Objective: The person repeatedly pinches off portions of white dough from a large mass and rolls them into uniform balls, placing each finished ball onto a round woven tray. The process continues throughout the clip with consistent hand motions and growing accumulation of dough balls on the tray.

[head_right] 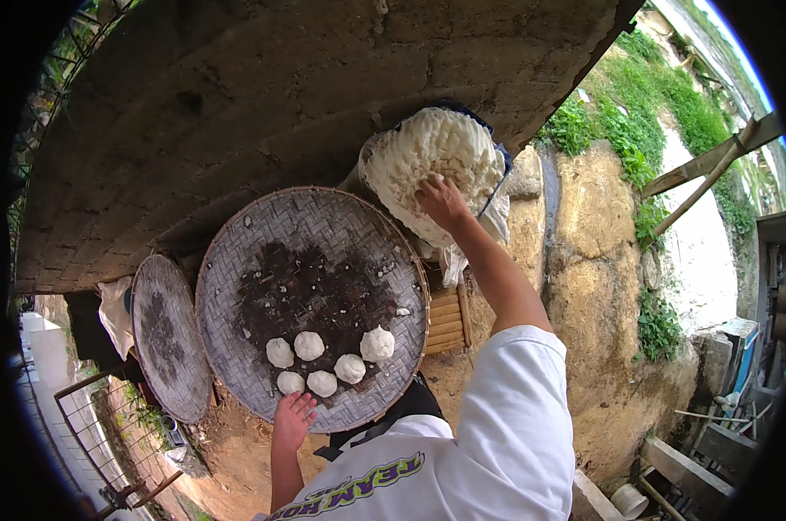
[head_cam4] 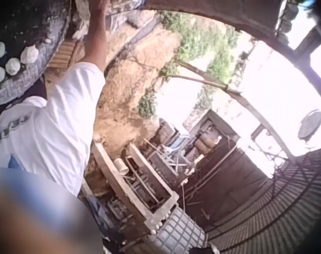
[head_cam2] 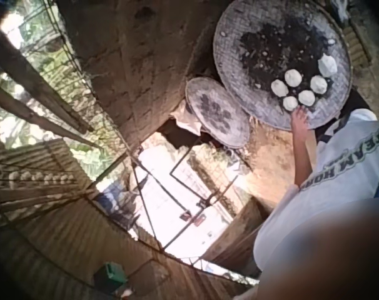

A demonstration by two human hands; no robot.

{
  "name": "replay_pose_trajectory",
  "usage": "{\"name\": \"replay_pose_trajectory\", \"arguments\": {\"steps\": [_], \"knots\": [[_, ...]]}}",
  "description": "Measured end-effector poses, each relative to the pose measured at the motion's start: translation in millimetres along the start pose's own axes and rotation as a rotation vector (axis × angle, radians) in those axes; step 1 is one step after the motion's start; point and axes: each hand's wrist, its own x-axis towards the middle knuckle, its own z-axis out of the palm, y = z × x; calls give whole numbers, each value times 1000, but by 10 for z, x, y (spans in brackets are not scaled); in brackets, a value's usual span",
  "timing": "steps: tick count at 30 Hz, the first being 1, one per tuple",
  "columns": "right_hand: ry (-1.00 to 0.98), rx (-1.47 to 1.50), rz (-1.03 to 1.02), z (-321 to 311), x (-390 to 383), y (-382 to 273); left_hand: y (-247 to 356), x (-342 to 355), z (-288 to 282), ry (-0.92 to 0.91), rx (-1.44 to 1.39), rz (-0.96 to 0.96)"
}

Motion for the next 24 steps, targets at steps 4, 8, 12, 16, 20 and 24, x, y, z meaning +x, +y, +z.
{"name": "replay_pose_trajectory", "arguments": {"steps": [4, 8, 12, 16, 20, 24], "knots": [[187, 203, 298, -231, -188, 40, 31, 27, 56, 18, -49, -30], [268, 60, 359, -187, -191, -140, 109, 122, 191, -4, -53, -66], [-131, 202, 306, -111, -174, -104, 208, 162, 238, -31, -21, -5], [-170, 195, 278, -159, -204, -7, 251, 141, 184, -16, 4, 6], [-197, 134, 265, -136, -227, -173, 222, 153, 158, 18, -39, -63], [-241, 35, 318, 46, -194, -322, 210, 200, 213, -31, -46, -50]]}}
